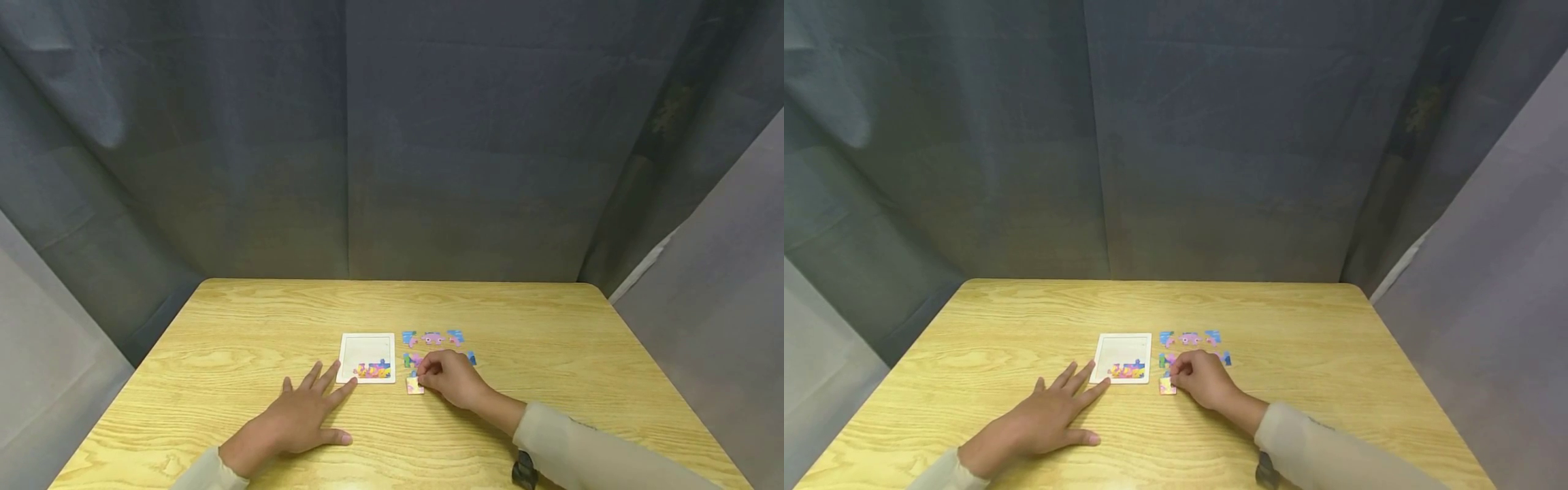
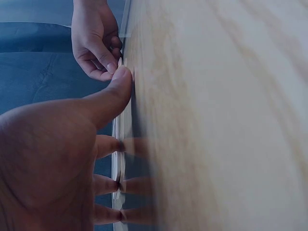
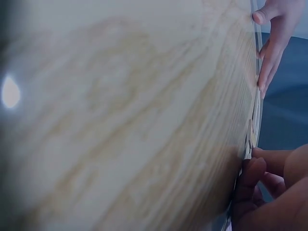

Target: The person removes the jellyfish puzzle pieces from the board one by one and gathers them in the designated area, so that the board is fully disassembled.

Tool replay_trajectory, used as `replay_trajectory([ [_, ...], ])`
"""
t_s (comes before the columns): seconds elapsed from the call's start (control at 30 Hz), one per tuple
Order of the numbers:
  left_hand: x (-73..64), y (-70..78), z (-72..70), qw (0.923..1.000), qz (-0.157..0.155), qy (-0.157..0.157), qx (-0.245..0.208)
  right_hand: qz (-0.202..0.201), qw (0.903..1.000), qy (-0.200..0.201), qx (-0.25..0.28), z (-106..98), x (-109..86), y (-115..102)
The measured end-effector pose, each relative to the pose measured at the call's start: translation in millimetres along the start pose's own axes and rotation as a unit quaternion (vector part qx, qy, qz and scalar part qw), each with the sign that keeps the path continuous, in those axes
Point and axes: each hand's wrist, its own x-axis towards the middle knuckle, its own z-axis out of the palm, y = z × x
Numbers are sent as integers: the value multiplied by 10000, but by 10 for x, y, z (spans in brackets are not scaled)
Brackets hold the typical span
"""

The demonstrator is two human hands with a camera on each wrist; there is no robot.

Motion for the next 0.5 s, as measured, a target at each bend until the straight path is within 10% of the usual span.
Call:
replay_trajectory([
  [0.5,-1,-8,6,10000,0,25,24,-58,9995,-137,-290,-5,14,5],
])
